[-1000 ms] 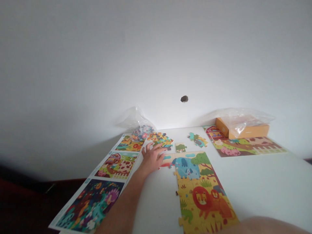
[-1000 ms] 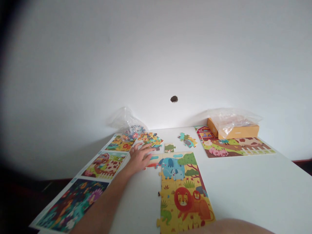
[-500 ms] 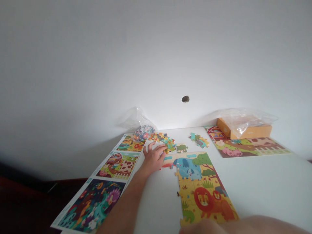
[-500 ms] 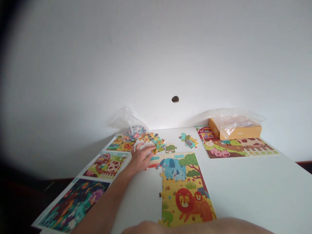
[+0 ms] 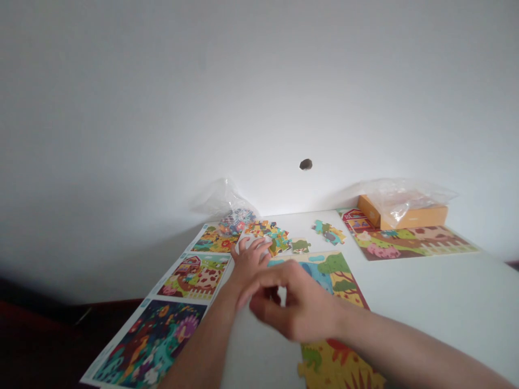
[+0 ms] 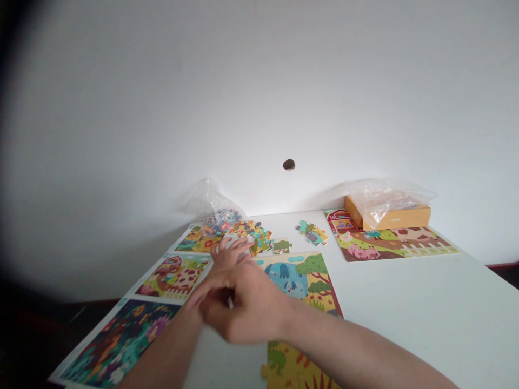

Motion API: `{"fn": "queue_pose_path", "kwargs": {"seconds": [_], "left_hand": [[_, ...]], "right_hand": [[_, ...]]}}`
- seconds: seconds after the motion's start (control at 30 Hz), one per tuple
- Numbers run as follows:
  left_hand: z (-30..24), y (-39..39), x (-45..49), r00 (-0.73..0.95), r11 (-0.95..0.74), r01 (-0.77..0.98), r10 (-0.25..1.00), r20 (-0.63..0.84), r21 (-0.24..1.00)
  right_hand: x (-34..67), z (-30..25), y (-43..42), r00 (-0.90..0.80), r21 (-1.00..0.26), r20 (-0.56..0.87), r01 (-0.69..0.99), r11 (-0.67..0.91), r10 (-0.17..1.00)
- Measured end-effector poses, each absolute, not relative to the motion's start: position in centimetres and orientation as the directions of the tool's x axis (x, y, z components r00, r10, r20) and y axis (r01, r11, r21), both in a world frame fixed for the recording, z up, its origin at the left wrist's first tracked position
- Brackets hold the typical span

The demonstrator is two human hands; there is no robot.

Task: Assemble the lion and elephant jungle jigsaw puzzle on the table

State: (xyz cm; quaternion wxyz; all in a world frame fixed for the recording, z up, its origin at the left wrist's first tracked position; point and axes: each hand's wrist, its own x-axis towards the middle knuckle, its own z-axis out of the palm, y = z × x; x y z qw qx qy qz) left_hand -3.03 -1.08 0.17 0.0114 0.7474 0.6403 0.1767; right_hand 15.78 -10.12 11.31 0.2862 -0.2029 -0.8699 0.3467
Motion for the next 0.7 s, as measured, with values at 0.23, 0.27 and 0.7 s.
{"fn": "queue_pose_path", "kwargs": {"seconds": [0.23,0.27,0.7], "left_hand": [[-0.4,-0.7,-3.4,0.073,-0.140,0.965,0.956,0.285,0.223],[-0.5,-0.6,-3.4,0.064,-0.132,0.966,0.955,0.290,0.221],[-0.5,-0.9,-2.8,0.156,-0.215,0.950,0.955,0.252,0.225]], "right_hand": [[19.6,6.5,0.1,-0.084,-0.150,0.154,0.983,0.107,0.984],[20.8,5.9,1.2,-0.033,-0.144,0.115,0.988,0.049,0.993],[20.4,1.7,2.4,-0.622,-0.306,0.063,0.732,0.608,0.780]]}}
